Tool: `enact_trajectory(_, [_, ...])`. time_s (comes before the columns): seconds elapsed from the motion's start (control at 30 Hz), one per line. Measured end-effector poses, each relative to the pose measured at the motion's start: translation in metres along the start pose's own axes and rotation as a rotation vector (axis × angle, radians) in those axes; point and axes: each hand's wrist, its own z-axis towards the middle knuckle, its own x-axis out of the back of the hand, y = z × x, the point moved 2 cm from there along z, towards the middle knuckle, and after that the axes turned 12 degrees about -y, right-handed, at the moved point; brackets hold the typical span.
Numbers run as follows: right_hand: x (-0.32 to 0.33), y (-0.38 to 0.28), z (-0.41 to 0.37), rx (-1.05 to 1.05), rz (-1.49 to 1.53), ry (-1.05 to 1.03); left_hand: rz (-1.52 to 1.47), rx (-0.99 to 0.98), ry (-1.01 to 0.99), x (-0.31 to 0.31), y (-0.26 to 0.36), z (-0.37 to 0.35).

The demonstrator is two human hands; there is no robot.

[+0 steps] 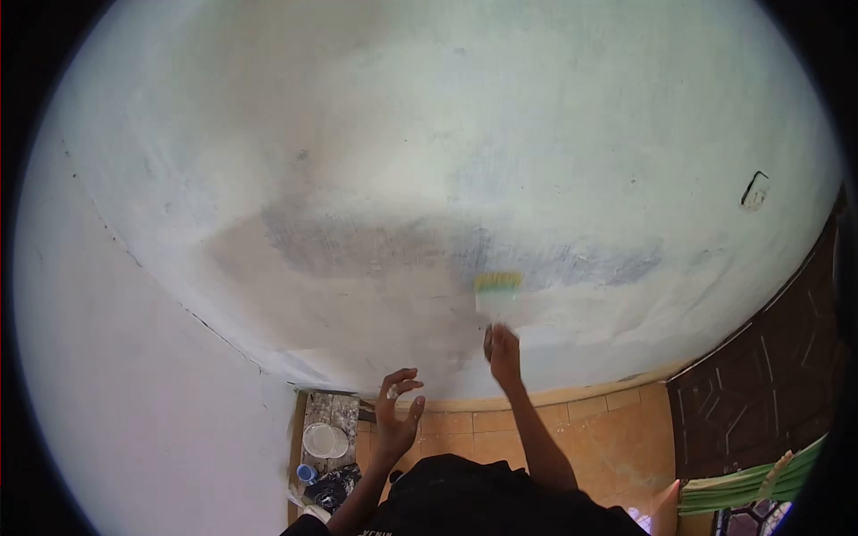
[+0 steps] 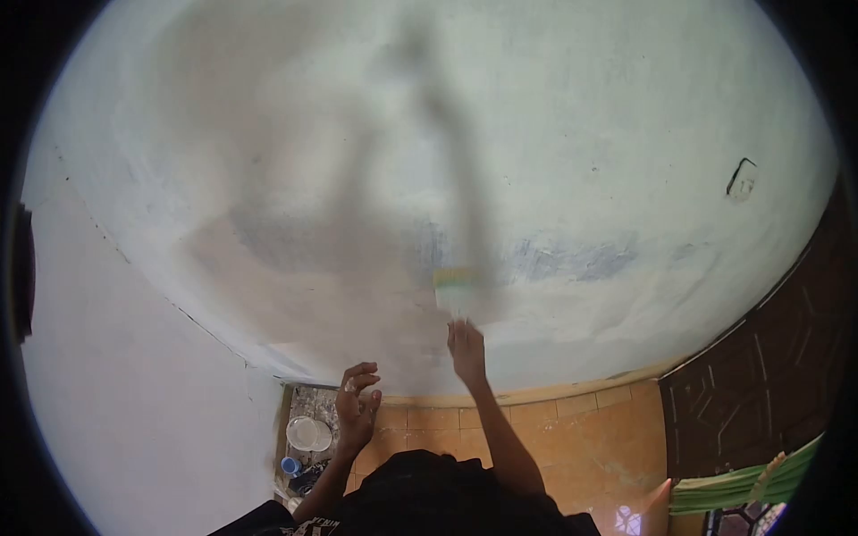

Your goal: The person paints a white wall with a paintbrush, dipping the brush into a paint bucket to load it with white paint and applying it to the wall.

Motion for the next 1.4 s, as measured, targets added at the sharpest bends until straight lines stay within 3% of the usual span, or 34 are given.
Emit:
enact_trajectory(0.07, [-0.008,0.025,-0.032,-0.093,0.032,-0.020,0.025,-0.011,0.000,-0.002,0.000,-0.009])
enact_trajectory(0.1, [-0.017,-0.003,-0.042,-0.258,0.254,-0.027,0.038,-0.017,-0.004,-0.003,0.001,-0.011])
enact_trajectory(0.13, [-0.021,-0.033,-0.037,-0.298,0.319,-0.030,0.026,0.014,-0.012,-0.002,0.001,-0.012])
enact_trajectory(0.3, [-0.020,-0.139,0.039,-0.044,0.231,-0.062,0.079,0.010,-0.059,0.006,0.011,-0.006])
enact_trajectory(0.43, [-0.025,-0.119,0.058,-0.077,0.229,-0.077,0.056,0.020,-0.019,0.006,0.014,-0.009])
enact_trajectory(0.57, [-0.044,0.000,-0.007,-0.133,-0.015,-0.054,0.080,0.038,0.012,0.003,0.009,-0.025])
enact_trajectory(0.6, [-0.050,-0.007,-0.013,-0.172,-0.003,-0.057,0.059,0.062,0.011,0.004,0.010,-0.029])
enact_trajectory(0.67, [-0.054,-0.041,-0.031,-0.357,0.345,-0.056,0.041,0.093,0.018,0.006,0.009,-0.027])
enact_trajectory(0.83, [-0.039,-0.124,0.046,-0.116,0.315,-0.062,0.067,0.080,0.017,0.017,0.015,-0.018])
enact_trajectory(0.9, [-0.035,-0.121,0.051,-0.093,0.289,-0.060,0.072,0.075,0.016,0.016,0.019,-0.018])
enact_trajectory(1.07, [-0.052,-0.024,-0.016,-0.211,0.236,-0.016,0.025,0.085,0.048,0.009,0.003,-0.032])
enact_trajectory(1.17, [-0.056,-0.053,-0.029,-0.298,0.296,-0.051,0.002,0.110,0.041,0.010,-0.001,-0.037])
enact_trajectory(1.2, [-0.055,-0.054,-0.019,-0.289,0.402,0.012,0.040,0.102,0.023,0.014,0.003,-0.034])
enact_trajectory(1.3, [-0.043,-0.127,0.029,-0.103,0.229,-0.045,0.067,0.102,-0.005,0.021,0.011,-0.025])
enact_trajectory(1.4, [-0.041,-0.129,0.053,-0.133,0.267,-0.068,0.039,0.099,0.010,0.023,0.010,-0.020])
